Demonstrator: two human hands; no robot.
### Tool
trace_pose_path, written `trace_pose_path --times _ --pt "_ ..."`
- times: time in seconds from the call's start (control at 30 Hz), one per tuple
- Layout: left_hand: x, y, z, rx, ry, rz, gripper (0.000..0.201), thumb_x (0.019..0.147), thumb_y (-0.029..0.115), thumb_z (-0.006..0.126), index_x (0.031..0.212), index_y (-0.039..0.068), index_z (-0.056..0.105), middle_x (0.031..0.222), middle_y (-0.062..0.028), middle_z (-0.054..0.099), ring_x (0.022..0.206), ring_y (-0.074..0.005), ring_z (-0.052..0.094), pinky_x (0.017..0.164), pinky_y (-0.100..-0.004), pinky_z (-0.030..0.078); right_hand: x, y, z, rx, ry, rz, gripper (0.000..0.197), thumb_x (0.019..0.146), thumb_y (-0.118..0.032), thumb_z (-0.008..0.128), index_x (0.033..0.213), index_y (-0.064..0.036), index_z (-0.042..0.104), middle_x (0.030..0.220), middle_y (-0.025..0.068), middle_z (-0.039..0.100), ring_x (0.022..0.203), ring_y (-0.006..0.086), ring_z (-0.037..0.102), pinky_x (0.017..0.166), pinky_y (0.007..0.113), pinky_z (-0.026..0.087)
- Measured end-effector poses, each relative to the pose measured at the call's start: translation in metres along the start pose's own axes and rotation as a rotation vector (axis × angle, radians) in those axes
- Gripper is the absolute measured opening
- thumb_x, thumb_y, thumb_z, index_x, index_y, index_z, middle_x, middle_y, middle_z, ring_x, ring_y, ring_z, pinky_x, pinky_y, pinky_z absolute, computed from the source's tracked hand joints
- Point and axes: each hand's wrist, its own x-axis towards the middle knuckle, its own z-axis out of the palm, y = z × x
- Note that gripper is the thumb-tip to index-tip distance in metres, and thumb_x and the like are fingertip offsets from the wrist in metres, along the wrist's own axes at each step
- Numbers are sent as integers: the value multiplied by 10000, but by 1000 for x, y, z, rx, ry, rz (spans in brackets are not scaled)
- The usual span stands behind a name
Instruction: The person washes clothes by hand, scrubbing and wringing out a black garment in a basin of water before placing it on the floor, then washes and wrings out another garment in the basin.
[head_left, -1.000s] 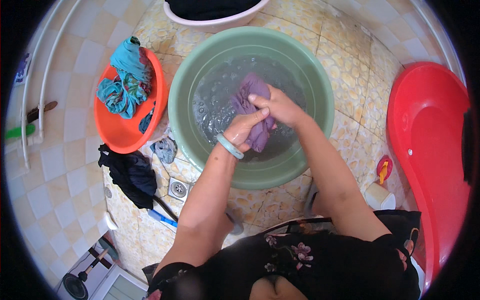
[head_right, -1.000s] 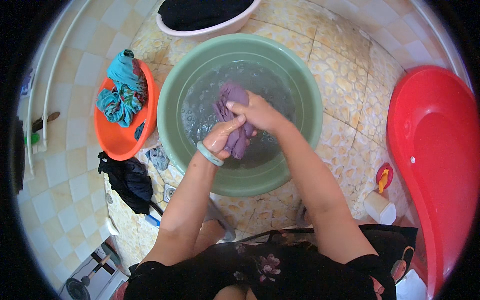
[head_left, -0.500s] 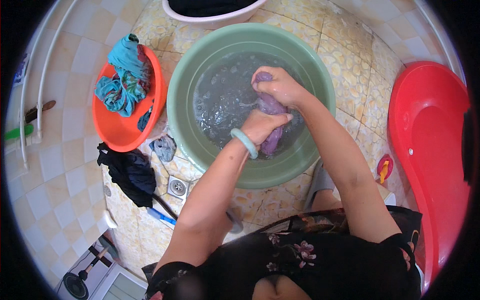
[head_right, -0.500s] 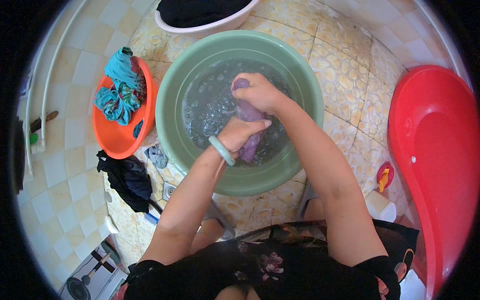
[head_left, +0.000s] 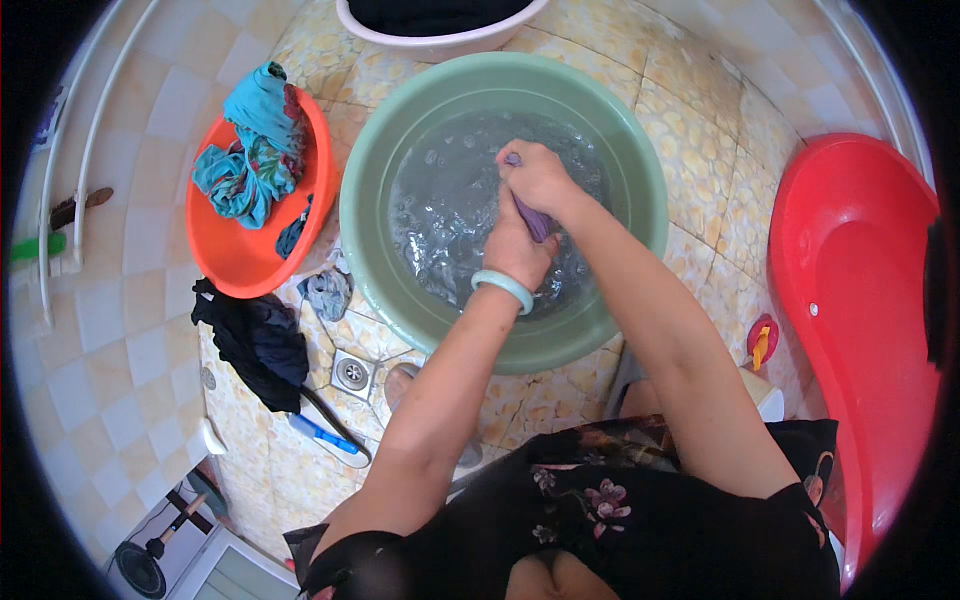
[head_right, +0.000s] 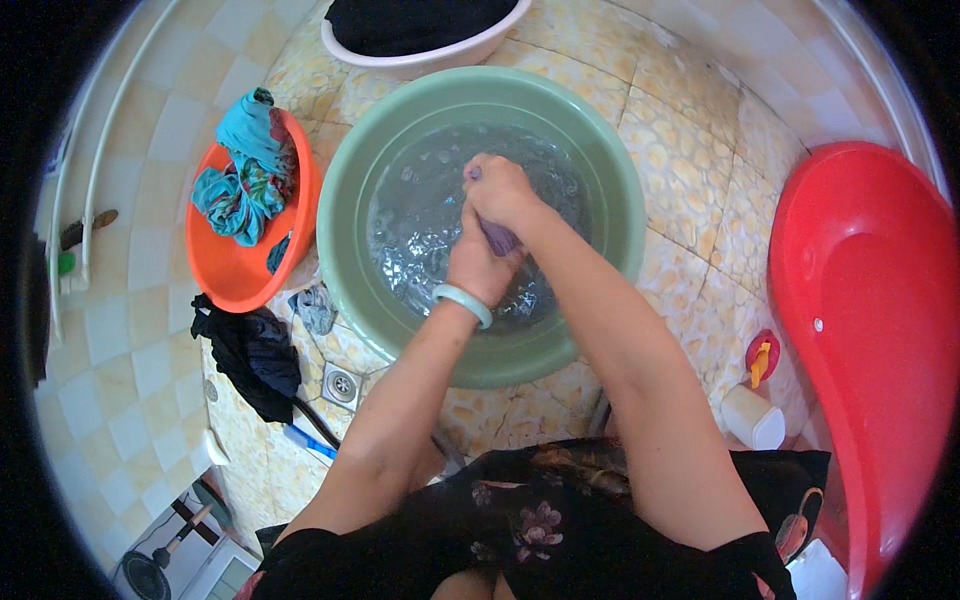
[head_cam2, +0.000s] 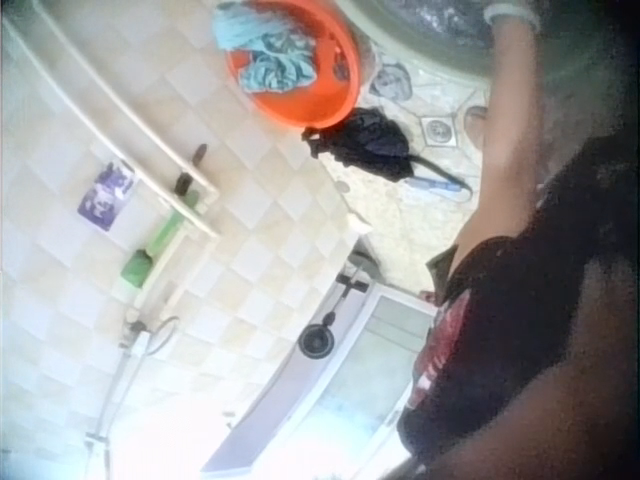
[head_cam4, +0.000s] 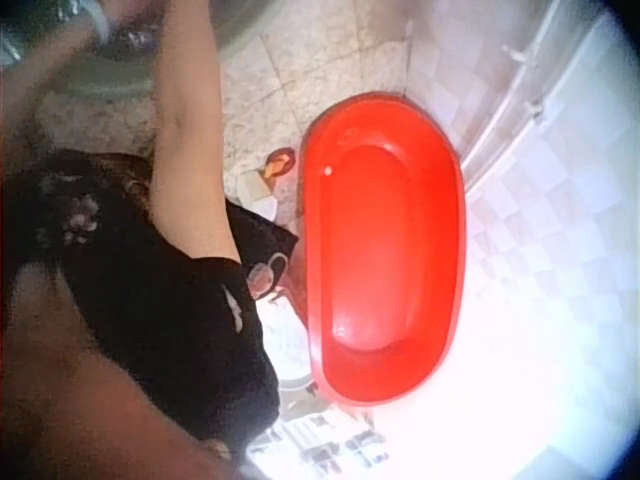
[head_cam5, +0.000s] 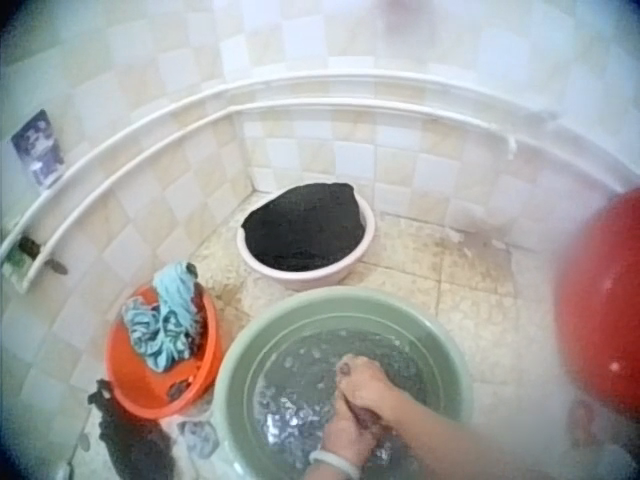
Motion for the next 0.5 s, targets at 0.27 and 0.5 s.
trace_pose_path --times 0.27,0.5 --pt "3 24 -40 -1721 -530 -397 460 863 256 538 1238 36 386 964 -127 541 697 -156 493 496 -215 412 -6 23 -28 1438 -201 96 875 814 -689 395 1360 -15 284 1303 219 411 1212 329 410 974 455 373" --pt "-13 64 -40 -2432 -790 -496 516 866 287 522 1280 33 346 1042 -137 479 704 -145 462 486 -214 395 -28 -26 -27 1966 -261 -516 879 782 -726 388 1364 -76 291 1332 236 366 1209 391 402 919 570 403"
